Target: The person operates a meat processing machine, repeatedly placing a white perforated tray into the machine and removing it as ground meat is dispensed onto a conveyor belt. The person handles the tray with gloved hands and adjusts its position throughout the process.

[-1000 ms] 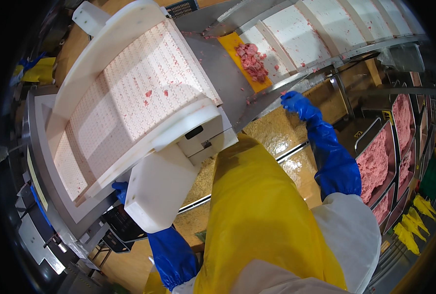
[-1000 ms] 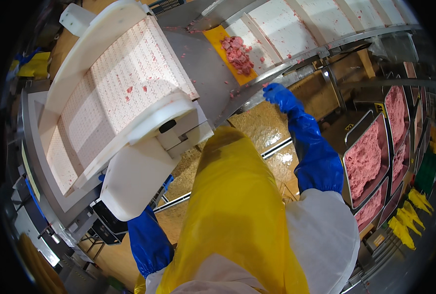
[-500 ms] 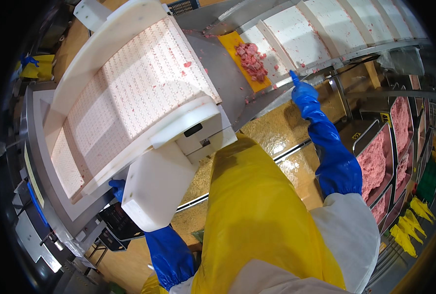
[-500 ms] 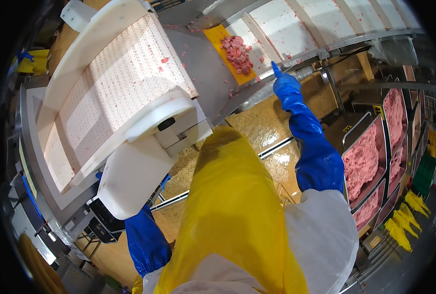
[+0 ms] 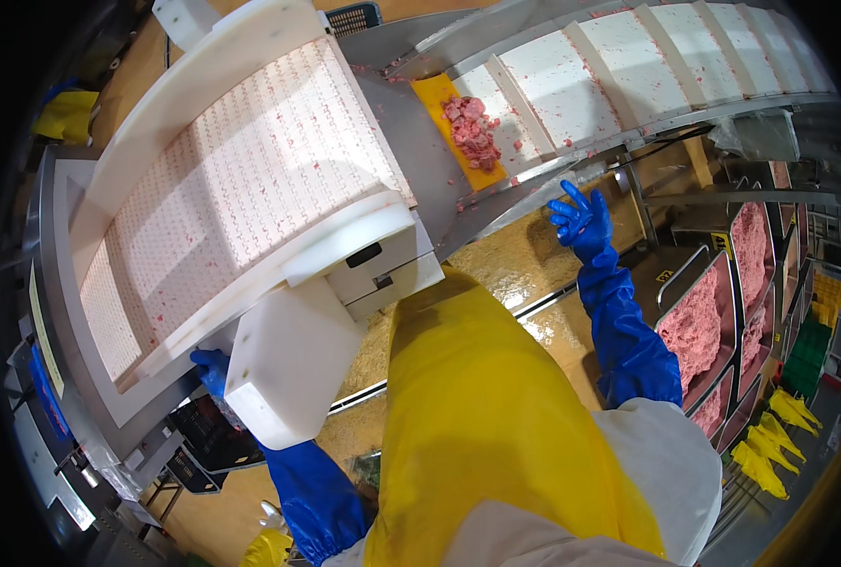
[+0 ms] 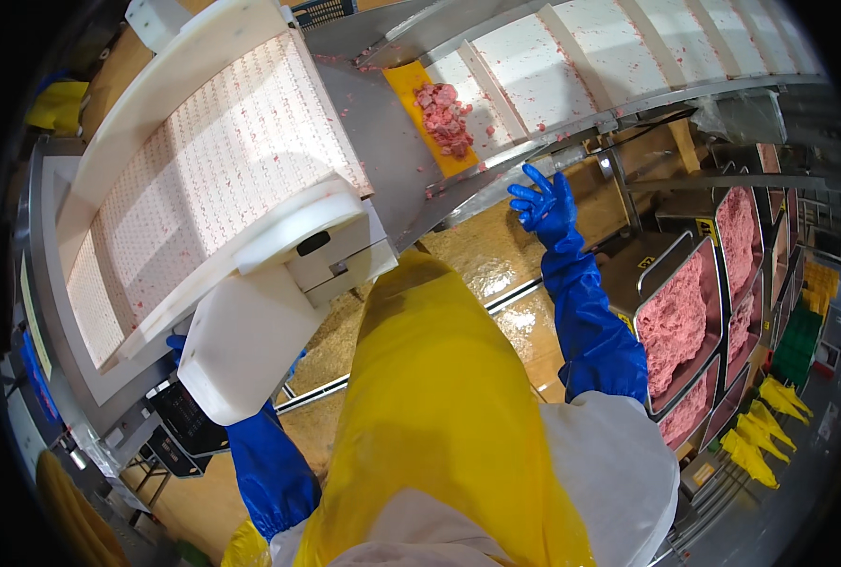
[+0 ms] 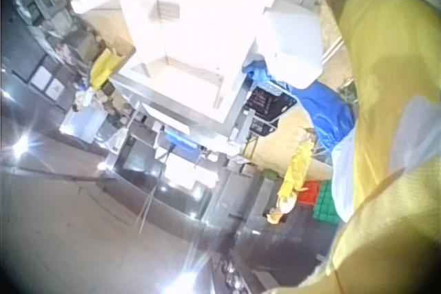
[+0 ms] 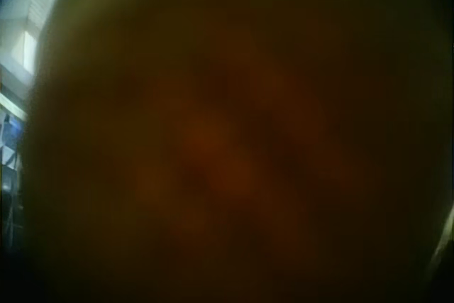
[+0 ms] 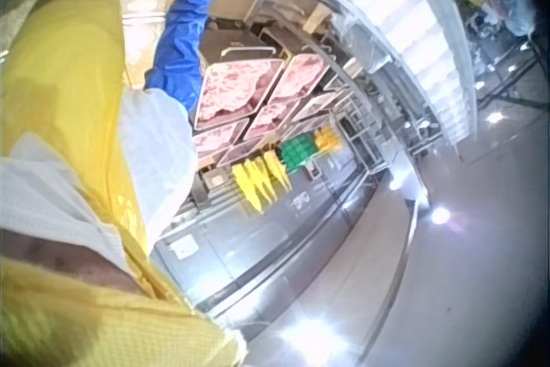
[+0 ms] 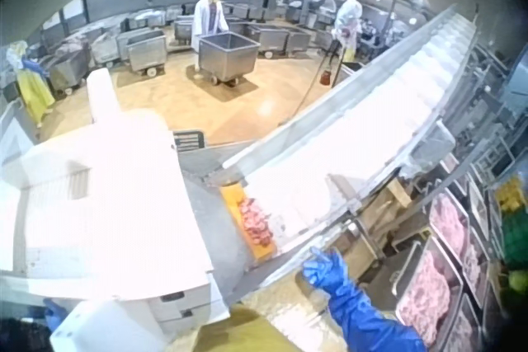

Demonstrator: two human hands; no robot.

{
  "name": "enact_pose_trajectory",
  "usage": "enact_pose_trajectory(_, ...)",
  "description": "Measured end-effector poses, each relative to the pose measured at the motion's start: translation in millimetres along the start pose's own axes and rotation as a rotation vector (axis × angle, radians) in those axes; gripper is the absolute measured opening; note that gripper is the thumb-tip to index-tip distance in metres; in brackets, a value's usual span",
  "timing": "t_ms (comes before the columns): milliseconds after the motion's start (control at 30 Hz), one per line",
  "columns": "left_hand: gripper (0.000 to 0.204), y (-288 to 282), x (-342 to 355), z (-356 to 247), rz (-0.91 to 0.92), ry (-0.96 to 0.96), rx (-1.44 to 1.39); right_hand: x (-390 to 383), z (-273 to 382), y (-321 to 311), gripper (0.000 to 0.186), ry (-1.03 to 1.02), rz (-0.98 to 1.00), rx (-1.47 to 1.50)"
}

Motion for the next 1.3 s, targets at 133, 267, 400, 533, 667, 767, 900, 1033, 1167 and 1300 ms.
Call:
enact_pose_trajectory(133,0.029,-1.6,10.7,-10.1,0.045,-0.174,-0.15,0.6,9.4,25.5,0.083,-0.06,0.065,0.246)
enact_pose_trajectory(267,0.029,-16.1,0.8,-71.5,0.073,0.123,0.054,16.5,15.5,33.5,0.083,-0.104,0.165,0.298)
enact_pose_trajectory(400,0.027,-22.7,-7.6,-59.3,0.069,0.013,0.027,43.8,26.7,44.7,0.084,-0.136,0.1,0.33)
enact_pose_trajectory(533,0.027,1.6,4.5,-18.5,0.068,-0.033,-0.091,49.5,45.9,40.0,0.081,-0.311,0.093,0.276)
enact_pose_trajectory(667,0.03,6.9,6.0,-4.0,0.025,0.014,-0.023,48.5,53.1,51.9,0.077,-0.44,-0.152,0.284)
enact_pose_trajectory(767,0.032,9.0,2.9,0.8,0.002,0.03,0.013,57.2,58.4,52.4,0.075,-0.493,-0.222,0.191)
enact_pose_trajectory(900,0.036,15.8,7.1,11.6,-0.021,0.052,0.072,35.2,102.4,124.4,0.074,-0.548,0.0,-0.14)
enact_pose_trajectory(1033,0.039,22.9,5.7,19.8,-0.05,0.059,0.13,21.0,127.7,196.2,0.073,-0.321,0.626,0.398)
enact_pose_trajectory(1167,0.043,23.9,-0.1,30.2,-0.116,0.114,0.296,145.2,63.5,15.4,0.079,-0.555,-0.323,-1.037)
enact_pose_trajectory(1300,0.047,62.5,-11.0,89.7,-0.262,0.289,1.079,97.2,68.6,60.9,0.091,-0.407,-0.105,0.006)
Point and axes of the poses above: each hand's wrist, its own x-axis towards the middle knuckle, its own y-axis out of the palm, z = x × y, the point moved 7 cm from there along x, towards the middle knuckle, and after that the axes turned 12 degrees about -y, right-handed, at the moved point
